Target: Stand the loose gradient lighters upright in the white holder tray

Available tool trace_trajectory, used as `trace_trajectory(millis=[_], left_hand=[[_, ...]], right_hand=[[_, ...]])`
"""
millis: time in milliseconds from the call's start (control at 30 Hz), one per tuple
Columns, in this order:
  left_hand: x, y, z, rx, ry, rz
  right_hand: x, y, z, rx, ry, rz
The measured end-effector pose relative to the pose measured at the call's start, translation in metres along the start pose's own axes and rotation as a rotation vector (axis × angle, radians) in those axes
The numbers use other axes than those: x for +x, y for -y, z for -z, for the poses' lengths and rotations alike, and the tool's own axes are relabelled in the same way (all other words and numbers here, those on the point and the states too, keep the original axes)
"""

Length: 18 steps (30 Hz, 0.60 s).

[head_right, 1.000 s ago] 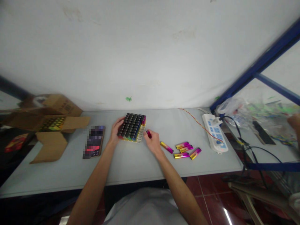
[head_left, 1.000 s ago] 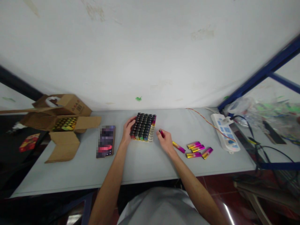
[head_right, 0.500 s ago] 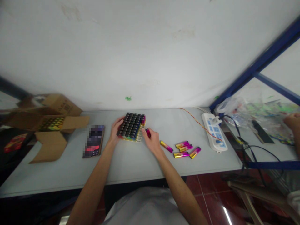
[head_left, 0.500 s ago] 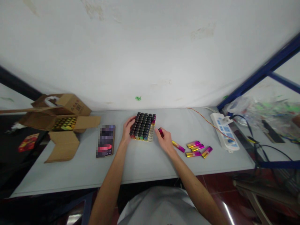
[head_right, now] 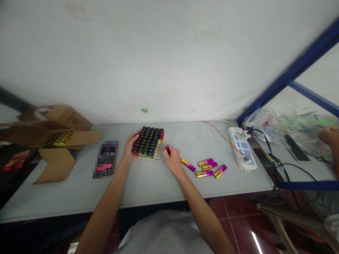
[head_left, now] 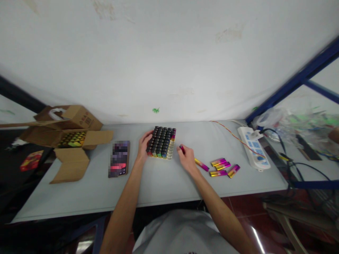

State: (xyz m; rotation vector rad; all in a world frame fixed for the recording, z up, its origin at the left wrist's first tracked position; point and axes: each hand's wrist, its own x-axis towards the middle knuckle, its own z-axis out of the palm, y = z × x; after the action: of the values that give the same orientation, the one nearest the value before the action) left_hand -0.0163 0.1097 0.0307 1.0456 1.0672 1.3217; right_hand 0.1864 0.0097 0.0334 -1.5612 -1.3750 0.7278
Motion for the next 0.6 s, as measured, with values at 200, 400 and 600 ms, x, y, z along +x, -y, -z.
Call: trace_trajectory(millis=[200,400,600], left_hand=[[0.0001,0.0001,0.0001,-0.004,-0.001,0.003],[0.0003,-0.0002,0.0,0.007,0.003,0.001],[0.0009,0.0032,0.0016,0.009,0.009,-0.009]], right_hand=[[0.0004,0.0007,0.0007,-0.005,0.005,0.005],[0.001,-0.0015,-0.0011,-0.017,0.002,0.014],[-0.0011,-0.0027,-0.003,0.024,-0.026,-0.005]])
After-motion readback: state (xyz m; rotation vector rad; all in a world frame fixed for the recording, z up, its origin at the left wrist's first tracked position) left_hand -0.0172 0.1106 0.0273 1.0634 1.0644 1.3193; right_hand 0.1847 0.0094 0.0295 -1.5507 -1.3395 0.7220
